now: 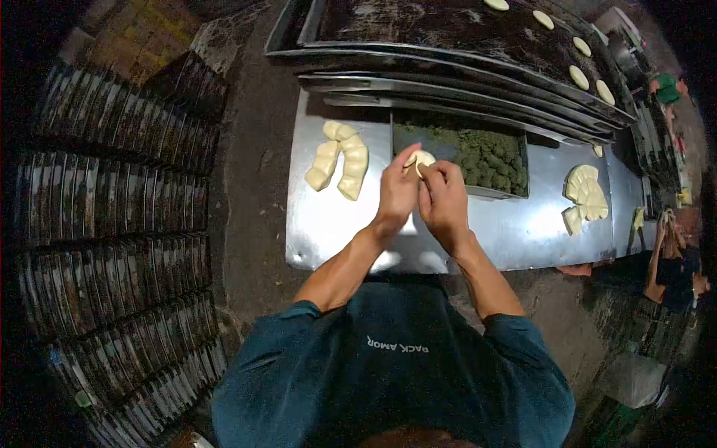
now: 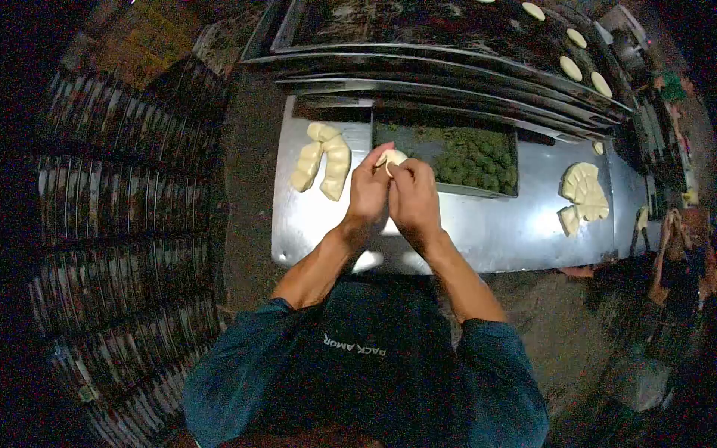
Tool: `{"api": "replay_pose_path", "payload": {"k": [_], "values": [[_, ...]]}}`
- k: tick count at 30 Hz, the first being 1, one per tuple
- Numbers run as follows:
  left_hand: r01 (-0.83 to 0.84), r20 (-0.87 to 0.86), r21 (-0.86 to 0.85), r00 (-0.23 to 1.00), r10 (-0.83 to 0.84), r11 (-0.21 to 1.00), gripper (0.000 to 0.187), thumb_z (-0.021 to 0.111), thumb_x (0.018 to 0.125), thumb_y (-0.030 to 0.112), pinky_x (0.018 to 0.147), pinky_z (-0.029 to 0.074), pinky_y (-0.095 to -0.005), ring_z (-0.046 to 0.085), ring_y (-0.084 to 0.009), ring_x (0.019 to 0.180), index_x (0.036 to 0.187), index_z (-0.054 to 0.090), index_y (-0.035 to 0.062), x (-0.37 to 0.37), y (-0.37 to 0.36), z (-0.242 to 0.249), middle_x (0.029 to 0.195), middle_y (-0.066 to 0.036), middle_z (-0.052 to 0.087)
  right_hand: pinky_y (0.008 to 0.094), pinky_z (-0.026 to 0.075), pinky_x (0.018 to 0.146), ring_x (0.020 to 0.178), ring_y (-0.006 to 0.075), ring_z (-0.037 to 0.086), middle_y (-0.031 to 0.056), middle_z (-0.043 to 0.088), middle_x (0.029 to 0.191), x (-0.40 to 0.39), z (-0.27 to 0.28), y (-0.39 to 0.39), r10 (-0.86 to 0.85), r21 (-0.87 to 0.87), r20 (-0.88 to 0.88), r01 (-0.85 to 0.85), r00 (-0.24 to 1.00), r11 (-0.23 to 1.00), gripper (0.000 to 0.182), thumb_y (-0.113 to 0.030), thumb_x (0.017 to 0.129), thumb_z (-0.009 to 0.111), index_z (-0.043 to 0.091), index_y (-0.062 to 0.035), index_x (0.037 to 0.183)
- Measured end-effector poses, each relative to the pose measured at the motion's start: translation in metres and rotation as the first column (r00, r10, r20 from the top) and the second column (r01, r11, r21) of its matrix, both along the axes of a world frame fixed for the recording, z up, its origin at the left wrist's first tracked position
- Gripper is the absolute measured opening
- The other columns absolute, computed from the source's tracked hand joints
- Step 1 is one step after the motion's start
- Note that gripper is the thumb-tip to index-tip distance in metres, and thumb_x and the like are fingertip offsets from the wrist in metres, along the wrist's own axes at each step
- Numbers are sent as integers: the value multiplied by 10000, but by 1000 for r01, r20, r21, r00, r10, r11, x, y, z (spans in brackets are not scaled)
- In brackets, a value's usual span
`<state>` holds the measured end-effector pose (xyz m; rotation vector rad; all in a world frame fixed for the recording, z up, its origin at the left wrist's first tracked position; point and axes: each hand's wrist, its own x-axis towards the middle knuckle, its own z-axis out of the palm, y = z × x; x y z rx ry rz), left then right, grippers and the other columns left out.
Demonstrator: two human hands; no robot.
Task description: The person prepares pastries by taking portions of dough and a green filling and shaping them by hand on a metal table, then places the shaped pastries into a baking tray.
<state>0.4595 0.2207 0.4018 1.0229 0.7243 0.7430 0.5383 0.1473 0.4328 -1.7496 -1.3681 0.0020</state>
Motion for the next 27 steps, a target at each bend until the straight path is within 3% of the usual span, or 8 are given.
{"api": "replay_pose_path", "payload": {"k": [2,4,7,9,13,16,21,27], "values": [[162,64,50,984,-165,986,538,445,919,62,818,444,-229,531,-119,966,1412,247,-21,-22,-14,22,1130,-105,567,337,488,687,845,306,565,160,559,990,-11,7,-7,5,-28,387,6,922,1000,280,3,739,641,616,-39,1015],[295,79,117,949,-305,948,618,408,934,73,855,447,-249,509,-127,1054,1464,96,21,-53,-21,34,1228,-107,521,356,488,721,886,300,550,142,565,990,-16,36,-15,50,-21,361,-45,931,999,302,-18,717,623,622,-37,1018],[82,-193,568,981,35,819,393,440,948,98,902,450,-302,546,-211,1109,1326,446,-8,-92,-20,67,1191,-164,579,345,490,669,813,280,574,125,583,913,-36,83,-18,136,80,297,-167,945,983,291,-28,715,639,619,-34,1006],[-179,86,858,974,210,481,223,439,932,68,848,464,-344,594,-269,957,1036,602,-43,-103,-1,74,1060,-172,615,339,489,639,772,270,585,115,590,866,-53,99,-15,224,155,247,-267,943,951,287,-39,714,652,616,-33,998],[-357,300,807,934,193,470,292,382,956,156,726,468,-310,578,-201,793,871,590,-31,-111,15,90,894,-129,611,349,494,622,754,291,593,113,586,833,-79,124,8,326,-46,-121,-334,937,942,243,-103,714,695,610,-43,933],[-269,342,272,924,169,924,376,381,971,272,608,451,-274,552,-141,643,808,584,2,-123,9,103,735,-80,594,355,501,628,769,281,592,118,572,898,-90,124,24,431,188,80,-439,899,879,250,-100,719,702,598,-48,940],[-323,245,217,931,269,921,468,367,980,339,571,428,-248,521,-107,581,692,576,35,-146,13,103,622,-34,557,338,501,667,780,298,596,147,587,919,-144,83,7,296,289,341,-400,892,870,313,30,685,712,589,-16,969],[-262,322,35,917,237,964,447,331,996,365,474,446,-261,526,-101,565,845,578,25,-165,12,91,719,-51,582,257,489,607,686,139,588,80,581,780,-134,90,24,391,86,-28,-388,920,918,160,-22,742,705,587,-14,849]]}}
